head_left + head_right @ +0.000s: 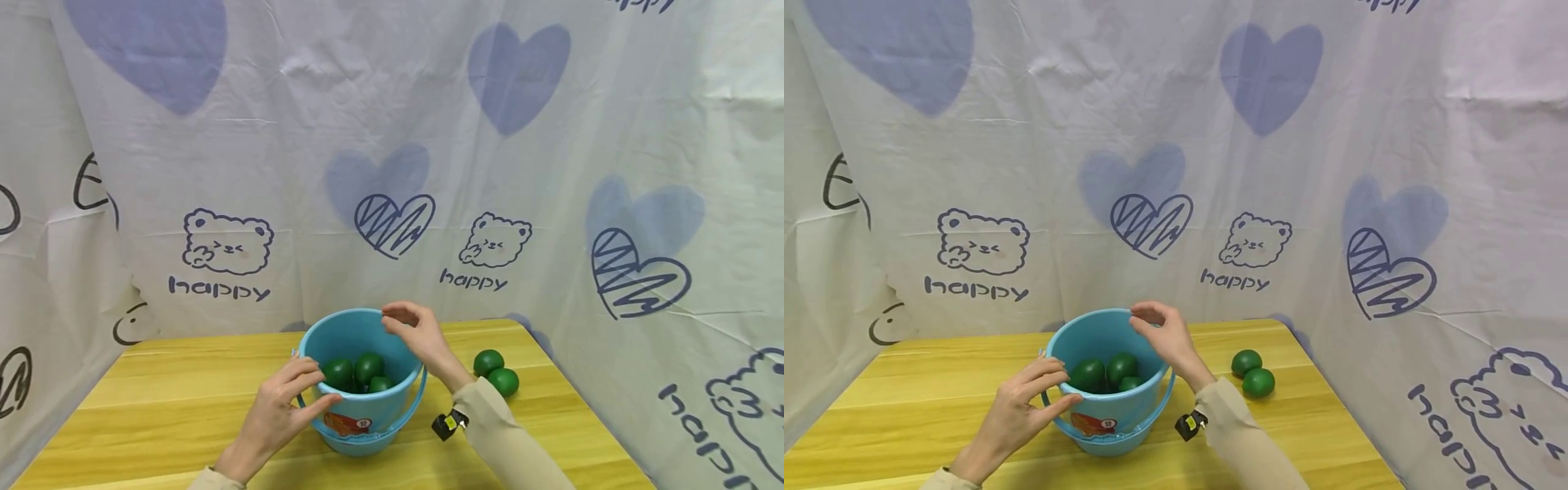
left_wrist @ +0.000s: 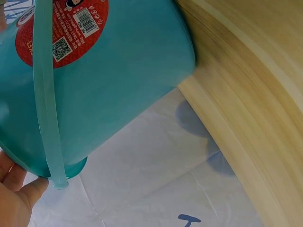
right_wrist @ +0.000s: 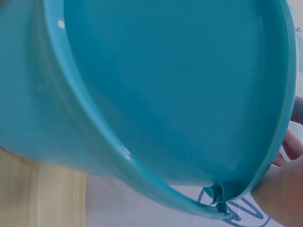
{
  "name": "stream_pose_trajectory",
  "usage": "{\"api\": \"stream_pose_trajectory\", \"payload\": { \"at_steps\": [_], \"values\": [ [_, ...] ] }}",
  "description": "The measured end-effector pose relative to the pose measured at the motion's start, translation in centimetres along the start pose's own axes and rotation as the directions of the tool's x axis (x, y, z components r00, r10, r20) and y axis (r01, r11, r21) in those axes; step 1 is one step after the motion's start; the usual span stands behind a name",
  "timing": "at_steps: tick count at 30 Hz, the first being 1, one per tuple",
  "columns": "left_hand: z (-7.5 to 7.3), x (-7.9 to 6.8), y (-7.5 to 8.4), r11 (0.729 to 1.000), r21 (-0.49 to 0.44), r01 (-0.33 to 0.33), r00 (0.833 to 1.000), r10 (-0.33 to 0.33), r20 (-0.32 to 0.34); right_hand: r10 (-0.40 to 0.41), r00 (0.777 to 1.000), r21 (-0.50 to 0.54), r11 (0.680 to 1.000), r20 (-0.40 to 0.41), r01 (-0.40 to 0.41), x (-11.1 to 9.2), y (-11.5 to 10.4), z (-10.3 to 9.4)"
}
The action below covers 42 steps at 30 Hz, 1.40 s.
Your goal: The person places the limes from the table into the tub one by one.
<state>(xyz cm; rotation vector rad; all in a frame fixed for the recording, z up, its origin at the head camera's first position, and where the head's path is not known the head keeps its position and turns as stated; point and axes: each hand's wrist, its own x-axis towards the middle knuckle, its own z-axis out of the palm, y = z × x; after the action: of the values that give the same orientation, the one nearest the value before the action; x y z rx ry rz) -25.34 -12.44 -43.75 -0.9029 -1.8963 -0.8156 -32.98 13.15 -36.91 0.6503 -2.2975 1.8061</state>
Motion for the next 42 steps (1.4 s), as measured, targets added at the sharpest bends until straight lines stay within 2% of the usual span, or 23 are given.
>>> {"api": "stream_pose_trajectory", "payload": {
  "at_steps": [11,19,24,30,38,42],
  "values": [
    [0.1,0.0,0.0,1.000,-0.012,-0.021,1.000,0.020,-0.024,0.019,0.990,0.078,0.997,-0.141,-0.008,-1.1,1.5,-1.5],
    [0.2,0.1,-0.2,0.999,-0.007,-0.043,0.998,0.042,-0.043,0.061,0.976,0.112,0.993,-0.208,-0.038,-1.7,2.6,-3.0],
    [0.1,0.0,-0.2,0.999,-0.008,-0.034,0.999,0.034,-0.034,0.065,0.976,0.082,0.995,-0.210,-0.049,-2.3,3.2,-3.9],
    [-0.1,-0.1,-0.2,0.999,-0.001,-0.038,0.998,0.038,-0.042,0.085,0.972,0.043,0.996,-0.219,-0.078,-3.4,4.8,-5.3],
    [-0.1,0.0,-0.1,1.000,-0.016,0.013,1.000,-0.013,-0.001,0.182,0.937,-0.047,0.978,-0.296,-0.205,-4.3,6.5,-7.7],
    [0.0,-0.1,-0.1,0.999,-0.028,0.018,1.000,-0.018,0.001,0.201,0.925,-0.092,0.966,-0.324,-0.242,-4.7,7.0,-8.5]
  ]
}}
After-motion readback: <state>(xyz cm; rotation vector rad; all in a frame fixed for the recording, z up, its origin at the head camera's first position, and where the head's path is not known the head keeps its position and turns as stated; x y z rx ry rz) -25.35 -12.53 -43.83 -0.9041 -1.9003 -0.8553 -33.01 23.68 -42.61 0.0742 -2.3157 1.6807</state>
